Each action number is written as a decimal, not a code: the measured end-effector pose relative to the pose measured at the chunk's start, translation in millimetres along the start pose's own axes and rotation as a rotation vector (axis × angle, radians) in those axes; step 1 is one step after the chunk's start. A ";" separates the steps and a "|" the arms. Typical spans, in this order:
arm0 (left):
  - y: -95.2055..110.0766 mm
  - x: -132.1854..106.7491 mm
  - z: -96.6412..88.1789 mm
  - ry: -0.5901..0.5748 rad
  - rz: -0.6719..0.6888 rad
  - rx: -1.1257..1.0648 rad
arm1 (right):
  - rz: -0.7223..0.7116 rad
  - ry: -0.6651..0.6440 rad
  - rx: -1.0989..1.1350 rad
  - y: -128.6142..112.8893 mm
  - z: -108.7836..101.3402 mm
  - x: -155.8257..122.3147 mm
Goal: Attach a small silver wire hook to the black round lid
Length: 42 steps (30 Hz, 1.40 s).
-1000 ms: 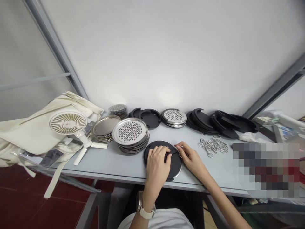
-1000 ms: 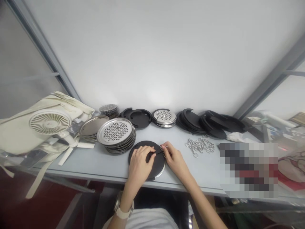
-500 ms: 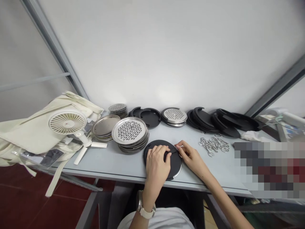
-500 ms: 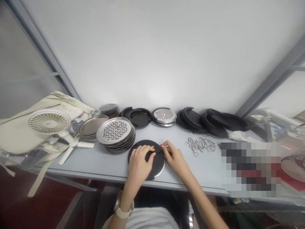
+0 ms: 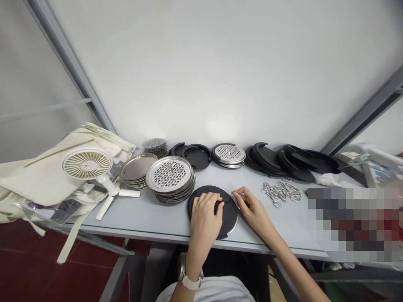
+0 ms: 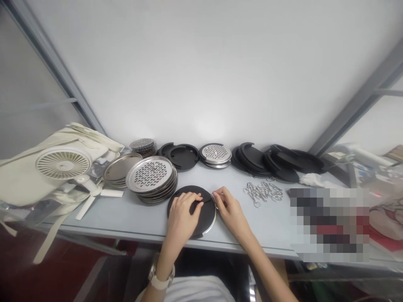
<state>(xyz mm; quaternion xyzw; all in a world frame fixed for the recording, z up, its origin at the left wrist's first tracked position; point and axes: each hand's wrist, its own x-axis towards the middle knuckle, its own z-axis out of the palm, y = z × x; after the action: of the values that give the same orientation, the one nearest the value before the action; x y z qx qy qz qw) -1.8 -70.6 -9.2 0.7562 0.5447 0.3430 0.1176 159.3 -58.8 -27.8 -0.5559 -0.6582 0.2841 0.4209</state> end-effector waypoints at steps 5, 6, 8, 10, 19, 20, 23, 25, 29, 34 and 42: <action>-0.6 0.3 -2.8 -0.040 0.033 -0.048 | -0.008 -0.002 -0.021 -0.9 0.0 2.2; -0.7 0.2 -3.0 -0.043 0.033 -0.053 | -0.012 -0.008 -0.033 -0.7 -0.1 2.5; -0.6 0.1 -3.0 -0.038 0.027 -0.056 | -0.015 -0.015 -0.059 0.1 -0.5 2.7; -0.1 -0.1 -2.7 -0.032 0.020 -0.053 | -0.015 -0.025 -0.073 1.5 -1.3 2.4; 2.1 -0.7 -1.6 -0.014 -0.020 -0.055 | -0.004 -0.078 -0.065 4.9 -2.9 1.7; 2.1 -0.6 -1.7 -0.016 -0.024 -0.058 | -0.008 -0.081 -0.057 4.6 -3.0 1.9; 1.8 -0.5 -2.0 -0.019 -0.031 -0.065 | -0.013 -0.065 -0.051 4.3 -3.0 2.2; 1.4 -0.6 -2.2 -0.016 -0.029 -0.067 | -0.014 -0.037 -0.072 5.0 -3.1 2.4; 0.9 -1.1 -2.4 -0.010 -0.020 -0.066 | -0.019 -0.018 -0.101 6.0 -3.8 2.8; 1.4 -0.9 -1.8 -0.013 -0.015 -0.053 | -0.029 0.003 -0.121 4.7 -4.5 3.0; 0.7 -0.5 -1.1 -0.007 -0.007 -0.060 | -0.024 0.004 -0.117 5.6 -5.1 1.4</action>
<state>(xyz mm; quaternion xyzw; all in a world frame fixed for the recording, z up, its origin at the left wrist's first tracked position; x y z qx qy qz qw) -2.1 -71.6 -8.2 0.7515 0.5366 0.3561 0.1432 166.5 -56.7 -29.8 -0.5720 -0.6797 0.2388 0.3921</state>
